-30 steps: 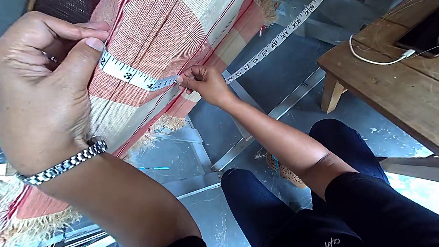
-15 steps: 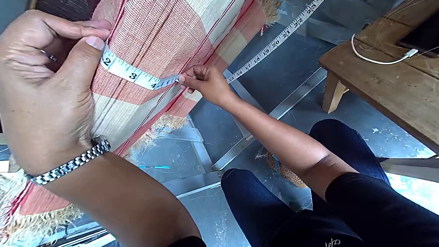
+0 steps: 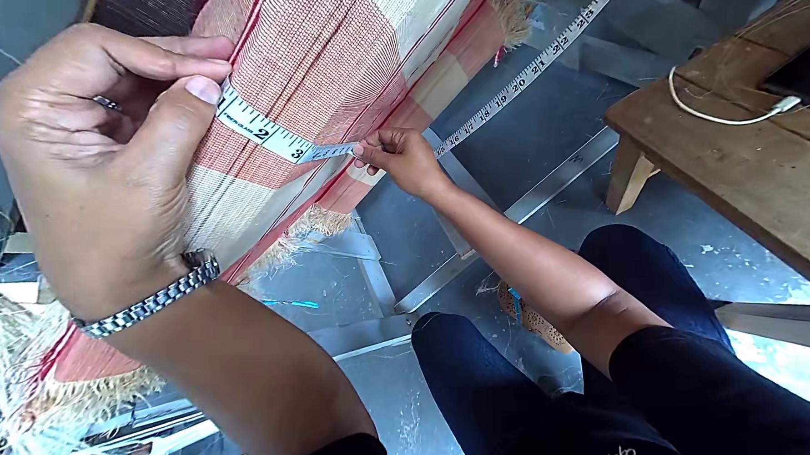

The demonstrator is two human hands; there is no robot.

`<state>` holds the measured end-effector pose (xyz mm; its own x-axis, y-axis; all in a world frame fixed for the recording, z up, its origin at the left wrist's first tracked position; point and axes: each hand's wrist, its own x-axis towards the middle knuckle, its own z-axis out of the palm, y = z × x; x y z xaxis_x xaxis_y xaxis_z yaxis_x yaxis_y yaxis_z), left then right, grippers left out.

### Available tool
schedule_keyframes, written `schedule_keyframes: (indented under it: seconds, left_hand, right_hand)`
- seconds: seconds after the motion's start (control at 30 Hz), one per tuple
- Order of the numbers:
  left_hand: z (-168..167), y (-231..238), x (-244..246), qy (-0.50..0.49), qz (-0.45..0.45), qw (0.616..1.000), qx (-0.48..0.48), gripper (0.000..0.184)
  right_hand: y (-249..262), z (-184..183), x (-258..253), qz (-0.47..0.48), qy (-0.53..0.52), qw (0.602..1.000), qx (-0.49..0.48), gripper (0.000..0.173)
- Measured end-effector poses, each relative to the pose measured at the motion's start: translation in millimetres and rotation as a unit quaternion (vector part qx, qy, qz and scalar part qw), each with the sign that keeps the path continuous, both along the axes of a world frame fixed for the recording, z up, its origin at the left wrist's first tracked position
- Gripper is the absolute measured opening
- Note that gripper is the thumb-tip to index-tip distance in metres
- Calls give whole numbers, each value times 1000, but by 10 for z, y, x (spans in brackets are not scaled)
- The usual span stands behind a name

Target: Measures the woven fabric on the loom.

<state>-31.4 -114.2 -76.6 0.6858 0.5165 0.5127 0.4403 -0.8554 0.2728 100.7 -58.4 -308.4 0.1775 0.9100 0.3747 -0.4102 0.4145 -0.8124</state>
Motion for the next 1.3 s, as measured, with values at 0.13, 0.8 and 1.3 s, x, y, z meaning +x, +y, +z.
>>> schedule_keyframes:
  seconds: [0.13, 0.8, 1.3]
  left_hand:
    - [-2, 28, -35, -10, -9, 1000, -8, 14]
    - [-20, 253, -998, -16, 82, 994, -64, 19]
    - [-31, 319, -687, -29, 21, 998, -55, 17]
  right_hand:
    - [26, -15, 2, -1, 6, 1000, 3, 15]
    - [174, 10, -20, 7, 15, 999, 29, 14]
    - [173, 12, -22, 4, 22, 999, 36, 14]
